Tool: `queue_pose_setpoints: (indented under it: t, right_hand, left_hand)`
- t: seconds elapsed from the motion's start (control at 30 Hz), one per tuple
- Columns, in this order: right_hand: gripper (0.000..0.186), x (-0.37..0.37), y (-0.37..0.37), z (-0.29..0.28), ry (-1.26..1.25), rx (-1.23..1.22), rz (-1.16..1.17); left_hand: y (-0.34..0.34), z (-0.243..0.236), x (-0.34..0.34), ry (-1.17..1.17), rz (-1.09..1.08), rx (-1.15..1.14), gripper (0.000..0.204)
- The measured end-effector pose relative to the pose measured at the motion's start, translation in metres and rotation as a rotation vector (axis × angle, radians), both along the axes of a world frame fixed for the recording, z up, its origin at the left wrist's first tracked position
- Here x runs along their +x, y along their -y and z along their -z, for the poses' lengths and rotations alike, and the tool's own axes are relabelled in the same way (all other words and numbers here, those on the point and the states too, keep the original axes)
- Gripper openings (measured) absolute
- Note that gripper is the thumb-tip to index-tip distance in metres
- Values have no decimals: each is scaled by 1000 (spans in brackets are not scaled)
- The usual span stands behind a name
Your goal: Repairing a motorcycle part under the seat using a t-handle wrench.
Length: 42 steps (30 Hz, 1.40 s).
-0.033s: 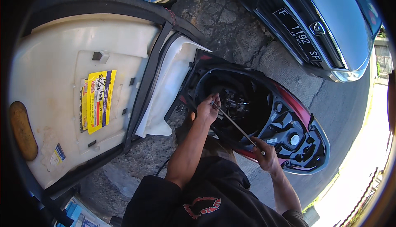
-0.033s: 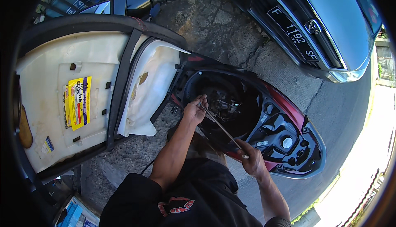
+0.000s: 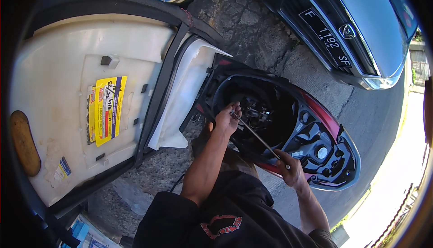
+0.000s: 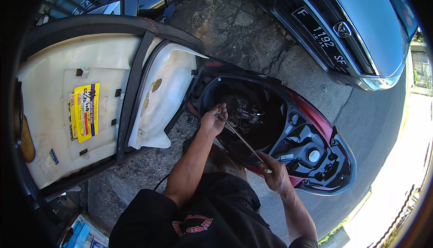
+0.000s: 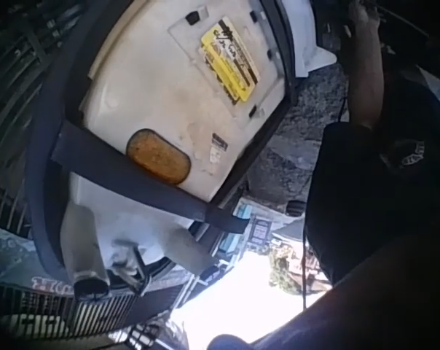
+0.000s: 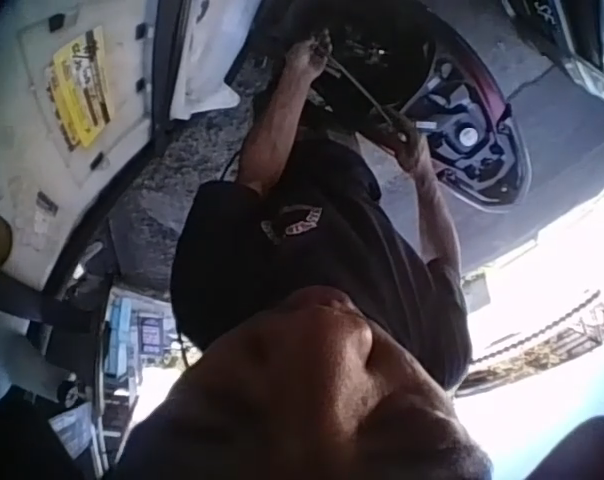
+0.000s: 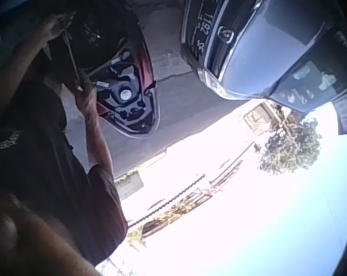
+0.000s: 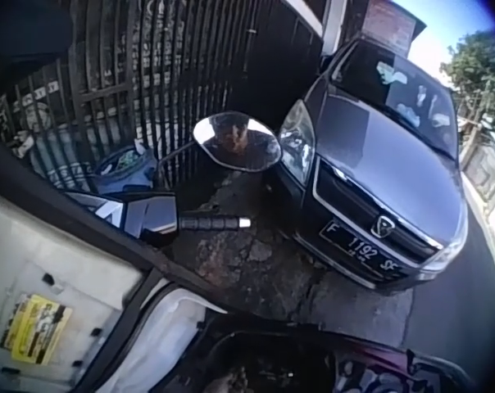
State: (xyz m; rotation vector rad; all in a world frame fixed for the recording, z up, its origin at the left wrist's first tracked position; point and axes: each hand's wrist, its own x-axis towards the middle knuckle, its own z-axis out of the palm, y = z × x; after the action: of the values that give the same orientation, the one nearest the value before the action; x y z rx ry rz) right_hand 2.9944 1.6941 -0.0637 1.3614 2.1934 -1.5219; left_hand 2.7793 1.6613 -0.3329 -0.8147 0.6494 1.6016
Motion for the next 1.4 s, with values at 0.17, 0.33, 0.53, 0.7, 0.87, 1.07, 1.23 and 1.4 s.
queue_pose_setpoints:
  t: [0.17,0.33,0.53,0.7,0.87,1.07,1.23,1.4]
  right_hand:
    - [37,-1,-2,2,67,-33,7]
    - [37,5,4,19,38,88,-41]
    - [37,-13,-8,51,90,126,-89]
    - [33,-44,-54,91,79,63,-151]
    - [29,-67,-111,137,160,-26,-109]
    - [30,-82,-141,185,217,-66,-120]
    - [31,-122,-137,196,258,-167,-150]
    - [33,-125,-141,213,288,-154,-158]
  left_hand:
    - [0,3,5,24,20,36,20]
    - [-9,2,19,14,-30,-79,11]
    - [-29,26,28,114,-151,-375,18]
    - [-41,66,22,-15,-153,-541,20]
    - [-59,137,36,-65,95,-709,19]
    - [-79,119,34,-18,4,-827,20]
    - [-60,130,13,-60,-25,-804,18]
    - [-53,192,32,-161,54,-835,13]
